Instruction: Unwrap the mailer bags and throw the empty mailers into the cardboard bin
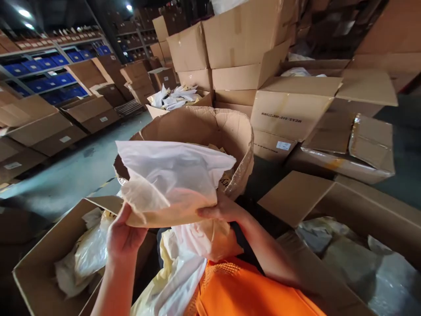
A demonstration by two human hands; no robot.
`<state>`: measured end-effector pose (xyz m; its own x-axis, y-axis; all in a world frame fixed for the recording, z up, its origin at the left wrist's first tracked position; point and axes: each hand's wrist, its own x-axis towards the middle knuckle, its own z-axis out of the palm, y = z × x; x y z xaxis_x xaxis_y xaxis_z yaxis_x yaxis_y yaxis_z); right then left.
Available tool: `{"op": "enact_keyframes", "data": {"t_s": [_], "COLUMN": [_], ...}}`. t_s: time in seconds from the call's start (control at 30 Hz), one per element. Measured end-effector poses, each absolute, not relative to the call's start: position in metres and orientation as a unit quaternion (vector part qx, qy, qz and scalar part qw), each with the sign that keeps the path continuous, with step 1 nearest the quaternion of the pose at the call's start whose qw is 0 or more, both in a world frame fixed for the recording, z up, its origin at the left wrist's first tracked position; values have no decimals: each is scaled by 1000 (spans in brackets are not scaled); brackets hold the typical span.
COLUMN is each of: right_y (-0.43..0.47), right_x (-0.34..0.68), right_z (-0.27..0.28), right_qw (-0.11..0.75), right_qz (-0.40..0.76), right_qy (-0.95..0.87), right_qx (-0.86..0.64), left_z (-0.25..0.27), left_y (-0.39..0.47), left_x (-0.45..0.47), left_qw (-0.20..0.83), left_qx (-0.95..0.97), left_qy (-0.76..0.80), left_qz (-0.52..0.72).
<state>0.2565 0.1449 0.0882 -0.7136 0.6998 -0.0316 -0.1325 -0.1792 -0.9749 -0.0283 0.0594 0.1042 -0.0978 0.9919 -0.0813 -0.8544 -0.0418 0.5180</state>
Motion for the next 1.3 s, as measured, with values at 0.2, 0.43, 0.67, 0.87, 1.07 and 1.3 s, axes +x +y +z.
{"op": "enact_keyframes", "data": {"t_s": [0.2, 0.43, 0.67, 0.87, 1.07, 1.3], "right_y": [124, 109, 108, 110, 112, 112], "right_x": [234, 219, 210, 207, 204, 202], "right_z": [84, 76, 80, 76, 73, 77], "right_qw": [327, 334, 340, 358, 362, 353], "right_qz": [755, 801, 804, 781, 756, 770], "right_qy": [-508, -391, -356, -375, -410, -395], "right_qx": [-257, -305, -334, -348, -358, -355], "left_z": [73, 45, 39, 37, 29, 45], "left_y": [41, 9, -8, -14, -24, -12], "left_x": [-65, -97, -101, -101, -114, -91], "left_qw": [712, 605, 391, 417, 474, 488], "left_qx": [231, 267, 199, 211, 206, 214], "left_qy": [77, 253, 565, 583, 621, 622], "left_qz": [659, 706, 699, 665, 589, 573]}}
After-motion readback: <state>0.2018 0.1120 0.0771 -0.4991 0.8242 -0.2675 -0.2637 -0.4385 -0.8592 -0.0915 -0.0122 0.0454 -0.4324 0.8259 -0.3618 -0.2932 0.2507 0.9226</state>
